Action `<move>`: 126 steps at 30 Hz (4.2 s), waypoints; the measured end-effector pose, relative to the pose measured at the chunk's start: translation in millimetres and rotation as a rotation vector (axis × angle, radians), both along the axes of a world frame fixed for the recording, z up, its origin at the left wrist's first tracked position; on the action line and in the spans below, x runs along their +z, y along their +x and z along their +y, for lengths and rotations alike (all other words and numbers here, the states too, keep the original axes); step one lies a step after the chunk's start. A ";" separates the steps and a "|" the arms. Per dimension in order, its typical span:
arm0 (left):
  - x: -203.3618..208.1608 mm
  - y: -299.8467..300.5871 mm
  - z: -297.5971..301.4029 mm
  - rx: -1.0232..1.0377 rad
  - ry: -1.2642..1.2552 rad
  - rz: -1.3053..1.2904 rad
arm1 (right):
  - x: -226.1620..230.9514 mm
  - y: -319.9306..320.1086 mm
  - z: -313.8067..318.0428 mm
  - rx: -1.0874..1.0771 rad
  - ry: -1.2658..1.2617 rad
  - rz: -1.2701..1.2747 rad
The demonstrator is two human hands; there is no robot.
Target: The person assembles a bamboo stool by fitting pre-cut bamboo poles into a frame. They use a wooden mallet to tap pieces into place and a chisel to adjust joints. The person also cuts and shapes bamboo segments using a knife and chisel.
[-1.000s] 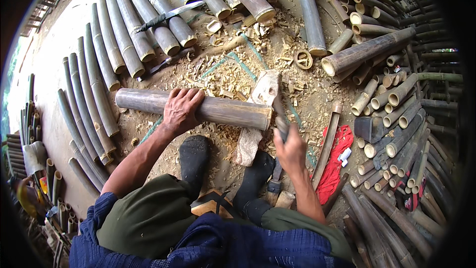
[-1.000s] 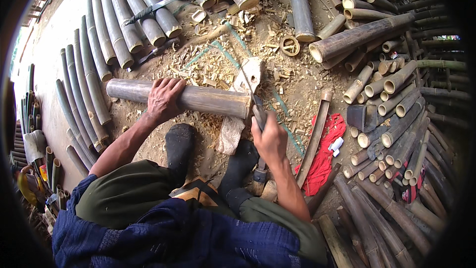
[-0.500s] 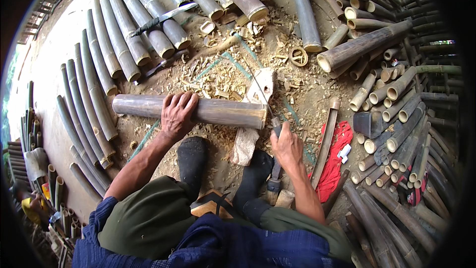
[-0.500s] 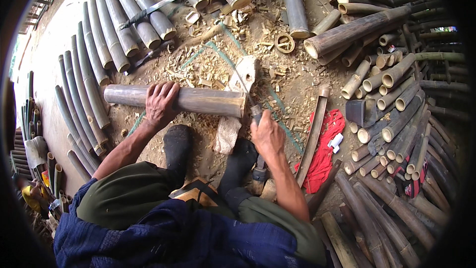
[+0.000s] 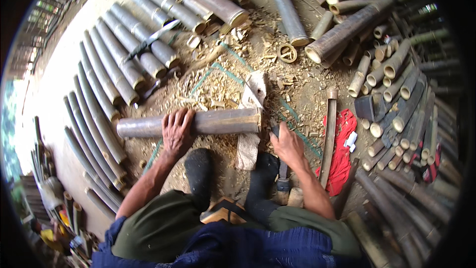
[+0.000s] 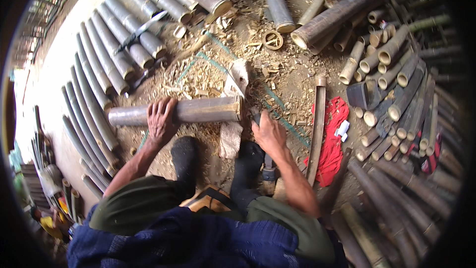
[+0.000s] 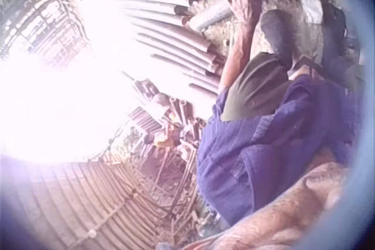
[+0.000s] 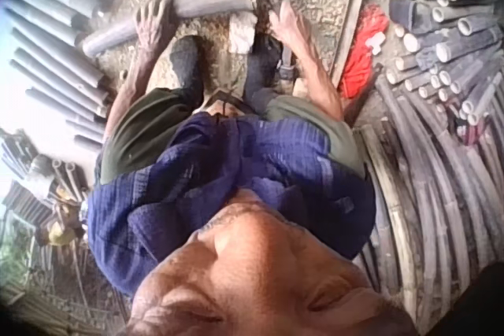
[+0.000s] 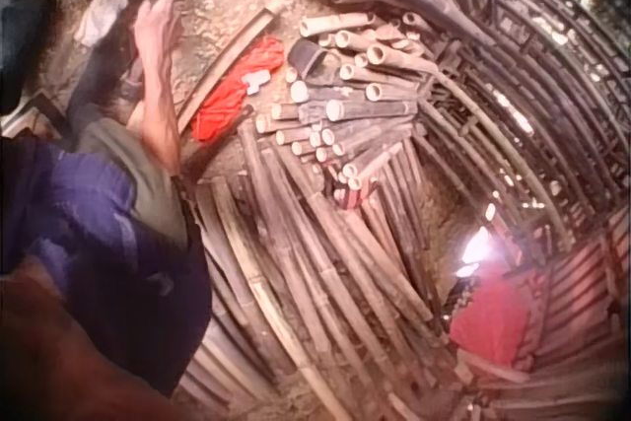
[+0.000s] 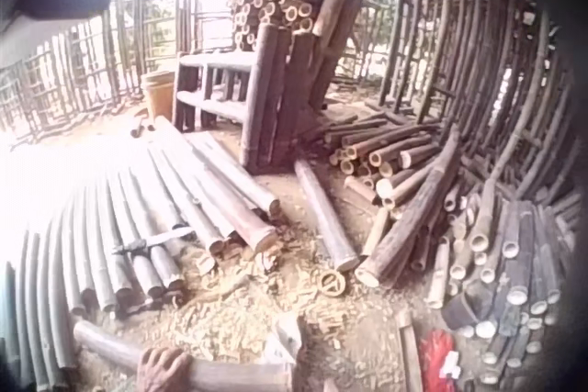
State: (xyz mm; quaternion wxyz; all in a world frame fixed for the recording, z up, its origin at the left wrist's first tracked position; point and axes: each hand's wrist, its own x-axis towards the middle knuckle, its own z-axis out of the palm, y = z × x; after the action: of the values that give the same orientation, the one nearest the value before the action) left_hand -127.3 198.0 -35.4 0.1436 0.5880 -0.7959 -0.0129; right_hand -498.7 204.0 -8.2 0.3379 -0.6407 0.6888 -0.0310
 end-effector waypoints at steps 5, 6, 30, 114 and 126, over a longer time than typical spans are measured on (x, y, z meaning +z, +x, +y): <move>39.9 45.3 -22.0 0.018 0.454 -0.100 | 28.5 -6.3 26.8 -0.190 -0.129 -0.273; 39.9 56.1 -23.6 0.006 0.488 -0.089 | 34.1 -8.2 31.7 -0.228 -0.141 -0.321; 28.7 -49.0 63.9 0.143 0.496 0.135 | 25.5 -2.4 56.2 0.034 -0.510 -0.146; 16.8 -91.2 22.1 0.226 0.974 0.865 | 5.2 4.8 -51.8 -0.172 -0.312 -0.287; -17.7 -111.3 23.1 -0.096 1.154 0.826 | -28.9 62.7 7.5 -0.453 -0.033 -0.789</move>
State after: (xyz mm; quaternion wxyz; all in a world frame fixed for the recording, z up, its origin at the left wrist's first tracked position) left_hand -238.6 221.1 -53.1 0.0985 0.4814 -0.5677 -0.6605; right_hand -436.1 211.5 -37.1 0.5488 -0.4184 0.6297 -0.3567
